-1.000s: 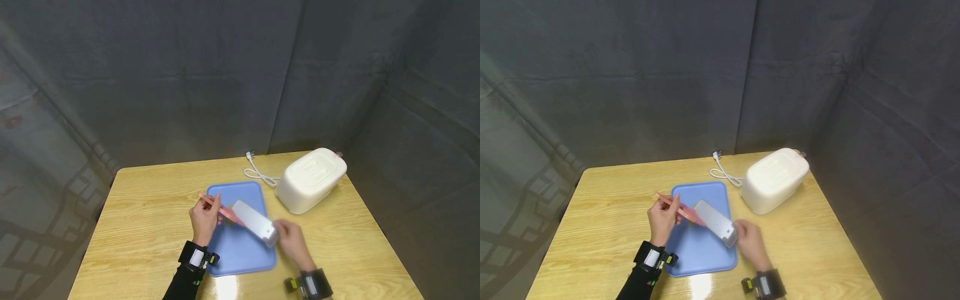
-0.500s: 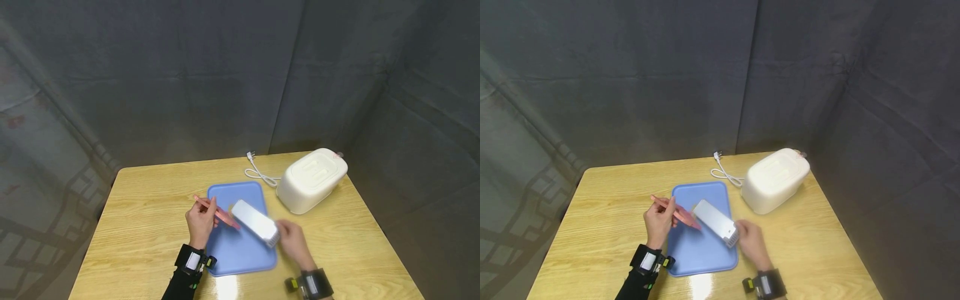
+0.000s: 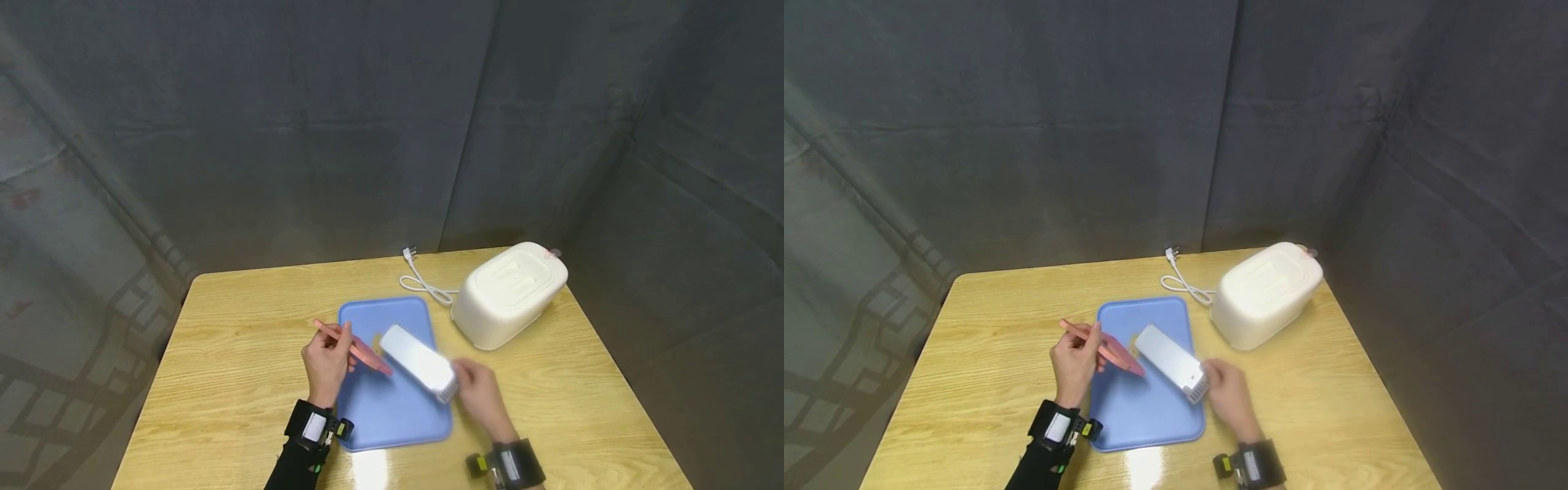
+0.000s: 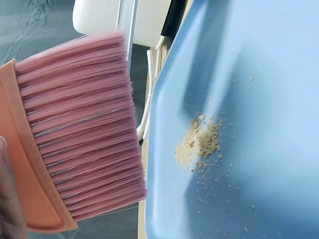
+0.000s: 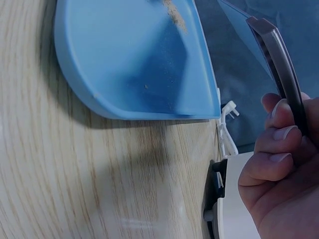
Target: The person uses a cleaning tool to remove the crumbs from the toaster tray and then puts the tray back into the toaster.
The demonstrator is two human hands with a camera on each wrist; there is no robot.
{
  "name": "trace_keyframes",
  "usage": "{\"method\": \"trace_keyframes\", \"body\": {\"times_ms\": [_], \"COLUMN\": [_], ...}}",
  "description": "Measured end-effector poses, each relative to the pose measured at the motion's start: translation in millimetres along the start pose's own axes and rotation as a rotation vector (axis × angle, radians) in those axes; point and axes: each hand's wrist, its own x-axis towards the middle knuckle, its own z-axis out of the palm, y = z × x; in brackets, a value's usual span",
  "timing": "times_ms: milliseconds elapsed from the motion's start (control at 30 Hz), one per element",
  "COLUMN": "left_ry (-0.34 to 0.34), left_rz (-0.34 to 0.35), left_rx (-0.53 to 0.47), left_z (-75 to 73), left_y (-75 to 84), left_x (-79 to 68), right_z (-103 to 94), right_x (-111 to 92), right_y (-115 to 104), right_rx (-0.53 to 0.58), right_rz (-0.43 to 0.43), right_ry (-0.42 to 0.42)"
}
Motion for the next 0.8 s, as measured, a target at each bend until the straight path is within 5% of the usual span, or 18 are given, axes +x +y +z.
{"method": "trace_keyframes", "body": {"times_ms": [533, 800], "left_ry": [0.007, 0.021], "left_rz": [-0.022, -0.087], "left_rx": [-0.053, -0.17], "left_z": [-2.2, -13.9], "left_y": [0.2, 26.1], "left_x": [3.5, 6.3], "right_z": [0.0, -0.7], "right_x": [1, 2], "right_y": [1, 4], "right_rx": [-0.013, -0.007], "right_rz": [-0.004, -0.005], "right_ry": [0.008, 0.01]}}
